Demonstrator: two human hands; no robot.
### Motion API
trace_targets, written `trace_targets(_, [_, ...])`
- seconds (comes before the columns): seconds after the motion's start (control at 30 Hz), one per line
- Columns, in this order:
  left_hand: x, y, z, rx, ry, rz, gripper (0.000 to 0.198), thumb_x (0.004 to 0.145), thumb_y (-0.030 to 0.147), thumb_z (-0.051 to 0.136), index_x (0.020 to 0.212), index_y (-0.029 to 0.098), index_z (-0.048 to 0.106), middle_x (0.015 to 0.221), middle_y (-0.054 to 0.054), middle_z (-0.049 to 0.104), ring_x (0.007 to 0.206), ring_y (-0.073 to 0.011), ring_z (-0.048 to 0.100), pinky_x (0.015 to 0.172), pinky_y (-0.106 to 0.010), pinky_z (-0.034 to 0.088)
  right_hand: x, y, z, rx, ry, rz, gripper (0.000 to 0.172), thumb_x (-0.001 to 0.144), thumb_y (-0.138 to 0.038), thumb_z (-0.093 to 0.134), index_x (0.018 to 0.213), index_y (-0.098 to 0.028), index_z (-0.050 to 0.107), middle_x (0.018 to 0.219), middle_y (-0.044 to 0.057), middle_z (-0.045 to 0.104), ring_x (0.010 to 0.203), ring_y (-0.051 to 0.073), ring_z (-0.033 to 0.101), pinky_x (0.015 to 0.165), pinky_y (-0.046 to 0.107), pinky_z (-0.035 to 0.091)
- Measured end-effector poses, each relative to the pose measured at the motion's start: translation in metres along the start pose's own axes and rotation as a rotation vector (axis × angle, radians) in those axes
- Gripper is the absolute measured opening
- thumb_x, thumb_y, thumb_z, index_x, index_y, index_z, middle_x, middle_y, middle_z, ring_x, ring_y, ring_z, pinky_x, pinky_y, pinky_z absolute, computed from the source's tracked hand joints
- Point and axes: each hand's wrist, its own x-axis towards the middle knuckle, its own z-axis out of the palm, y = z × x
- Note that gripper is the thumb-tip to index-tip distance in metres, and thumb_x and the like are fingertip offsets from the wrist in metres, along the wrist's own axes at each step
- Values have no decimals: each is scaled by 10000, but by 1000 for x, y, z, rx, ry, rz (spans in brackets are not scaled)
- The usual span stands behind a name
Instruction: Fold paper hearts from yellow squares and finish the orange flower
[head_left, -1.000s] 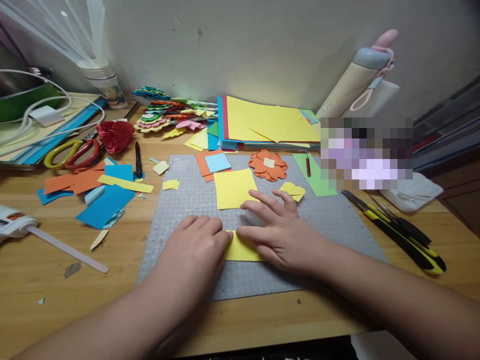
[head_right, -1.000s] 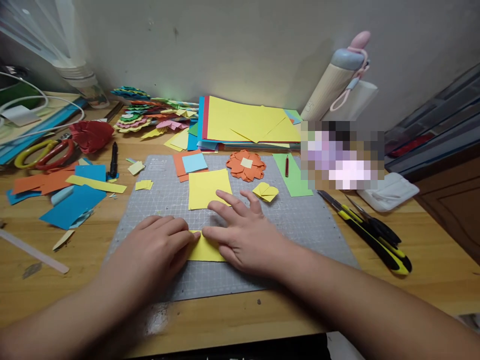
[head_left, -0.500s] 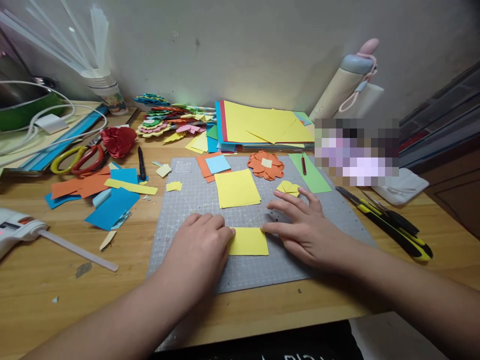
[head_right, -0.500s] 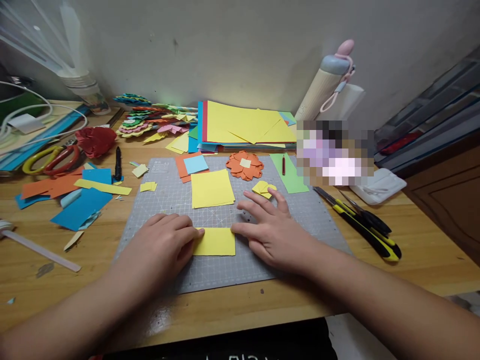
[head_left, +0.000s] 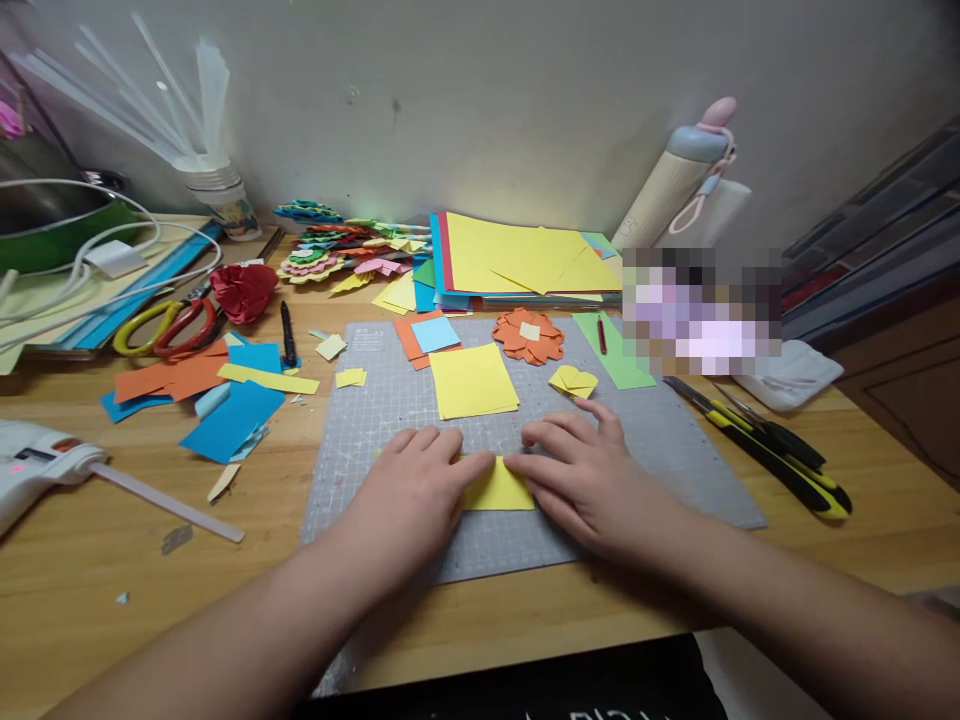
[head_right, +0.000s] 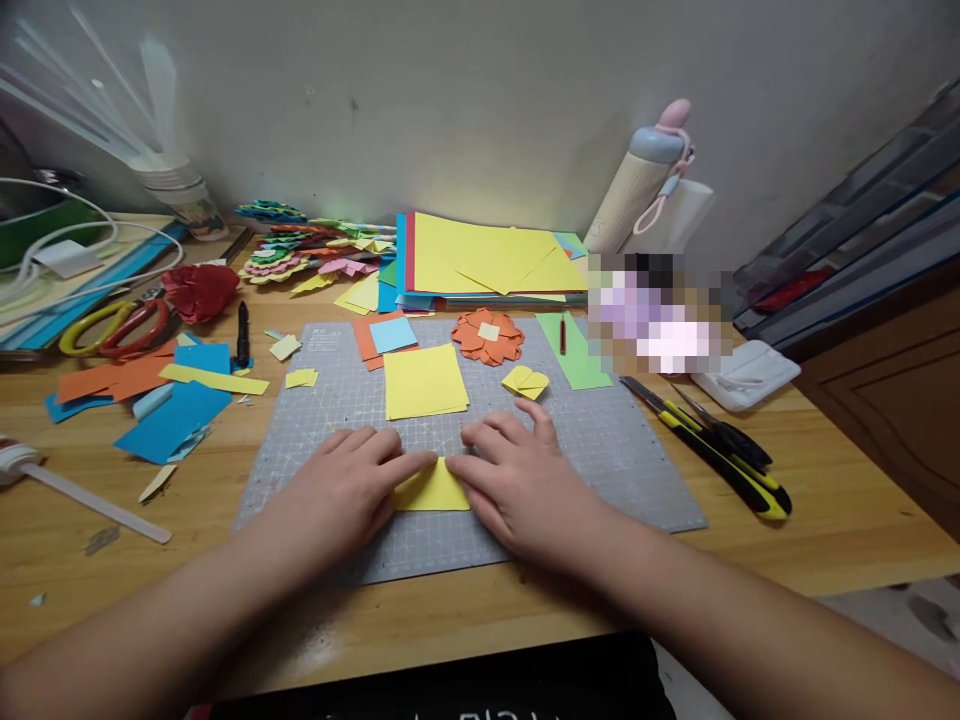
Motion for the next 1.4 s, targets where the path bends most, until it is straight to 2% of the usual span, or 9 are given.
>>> trace_targets(0.43, [-25,-2,-19,219,-72,-62,442,857,91,466,1252,269,555,945,-66,613,881,-271,529,807,-409,348,7,-6,0,47,-35,97,187,850,-182,478,874,-242,653,954,38,581,1028,228,501,1038,546,106])
trace_targets(0.63, [-30,-4,-28,251,-85,-187,328,834,125,472,1045,257,685,863,-80,613,843,-278,549,765,-415,372,14,-4,-3,103,-95,99,99,851,-297,551,861,-225,619,931,30,602,957,230,536,996,527,183])
trace_targets(0.8, [-9,-5,-45,151,-78,-283,294,835,206,445,728,221,718,777,-62,606,765,-244,567,753,-410,395,30,-7,0,149,-144,139,589,623,-531,759,1059,-189,558,988,79,634,947,296,546,884,481,306])
trace_targets(0.9, [1,-10,-46,28,62,-340,291,848,232,437,877,233,727,835,-49,637,820,-245,585,759,-406,407,37,-4,-4,228,-251,114,400,644,-466,770,873,-192,588,892,56,640,891,273,556,825,431,345])
trace_targets(1.0, [2,-20,-36,-146,202,-383,312,859,211,426,1020,215,694,947,-47,651,893,-224,588,797,-374,422,38,11,-14,508,-391,-49,169,840,-298,610,716,-185,589,824,24,594,833,185,552,794,345,378])
trace_targets(1.13, [-3,-26,-22,-253,91,-254,318,896,221,405,1061,225,677,892,-48,630,845,-197,576,751,-330,430,34,42,-19,1065,-561,-93,192,867,-331,564,810,-163,638,811,23,575,773,148,536,724,282,415])
trace_targets(1.17, [-3,-24,-20,-237,48,-201,320,907,228,398,1065,237,676,855,-46,616,819,-195,568,727,-326,426,33,47,-18,1175,-536,-2,200,854,-346,582,821,-156,634,809,26,575,765,149,528,714,282,413])
trace_targets(1.3, [-5,-10,-14,-112,-47,-80,325,928,229,376,1105,245,648,819,-48,577,784,-208,530,699,-345,407,36,47,-8,1599,-142,336,209,845,-373,570,801,-169,580,723,0,536,653,126,482,604,251,350])
trace_targets(1.4, [-6,2,-11,-58,-76,-61,363,912,206,409,1241,230,559,888,-67,574,811,-224,513,727,-373,410,40,33,-4,1847,-150,404,268,886,-353,457,686,-180,494,678,-1,466,620,139,463,558,262,307])
